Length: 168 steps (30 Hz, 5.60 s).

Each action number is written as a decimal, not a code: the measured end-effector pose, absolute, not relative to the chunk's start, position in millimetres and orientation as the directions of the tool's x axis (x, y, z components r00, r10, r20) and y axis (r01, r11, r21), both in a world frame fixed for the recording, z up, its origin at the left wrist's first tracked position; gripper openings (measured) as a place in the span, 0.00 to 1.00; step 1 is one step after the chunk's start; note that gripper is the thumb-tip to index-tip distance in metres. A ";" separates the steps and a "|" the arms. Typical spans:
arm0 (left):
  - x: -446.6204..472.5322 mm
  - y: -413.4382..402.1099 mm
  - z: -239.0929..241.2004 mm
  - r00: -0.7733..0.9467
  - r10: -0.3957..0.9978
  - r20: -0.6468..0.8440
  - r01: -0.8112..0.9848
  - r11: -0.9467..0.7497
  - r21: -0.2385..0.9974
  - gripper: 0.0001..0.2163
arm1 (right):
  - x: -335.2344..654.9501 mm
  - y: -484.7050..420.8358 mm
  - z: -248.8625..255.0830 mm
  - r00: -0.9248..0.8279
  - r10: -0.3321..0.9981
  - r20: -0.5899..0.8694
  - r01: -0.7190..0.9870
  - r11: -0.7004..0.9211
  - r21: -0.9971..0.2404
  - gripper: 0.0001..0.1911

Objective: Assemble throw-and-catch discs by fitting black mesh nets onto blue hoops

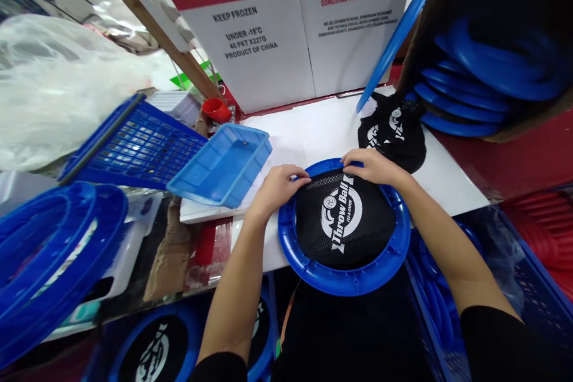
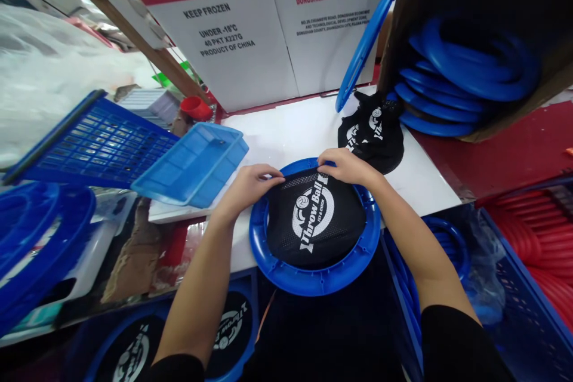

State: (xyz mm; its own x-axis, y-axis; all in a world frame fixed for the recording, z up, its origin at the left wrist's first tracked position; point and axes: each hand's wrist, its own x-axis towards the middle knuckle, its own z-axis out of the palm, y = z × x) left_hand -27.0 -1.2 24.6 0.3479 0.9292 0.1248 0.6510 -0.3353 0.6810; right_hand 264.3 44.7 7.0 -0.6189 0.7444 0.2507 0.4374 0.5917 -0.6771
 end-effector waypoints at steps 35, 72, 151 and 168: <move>-30.0 19.0 -0.3 0.169 0.981 -0.091 0.339 0.029 0.940 0.11 | 272.0 60.7 -0.6 -0.525 0.846 0.091 0.504 0.395 -0.768 0.07; -18.6 8.5 5.4 0.351 0.903 0.246 0.647 -0.424 0.634 0.07 | 261.7 49.3 6.2 -0.586 0.777 0.230 0.441 0.544 -0.714 0.11; -23.1 39.0 -3.0 0.531 0.848 -0.006 0.461 -0.283 0.841 0.09 | 223.7 58.0 5.5 -0.682 0.731 0.020 0.421 0.415 -0.807 0.10; -27.2 28.4 6.2 0.561 0.827 0.030 0.542 -0.395 0.742 0.07 | 218.7 51.2 3.9 -0.701 0.708 0.091 0.411 0.504 -0.760 0.08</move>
State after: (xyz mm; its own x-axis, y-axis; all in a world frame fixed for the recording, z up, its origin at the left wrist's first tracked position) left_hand -27.2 28.4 6.2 0.5613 0.8271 0.0301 0.5420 -0.3948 0.7419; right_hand 218.7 51.2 3.9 -0.7005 0.7078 0.0906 0.4110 0.5040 -0.7597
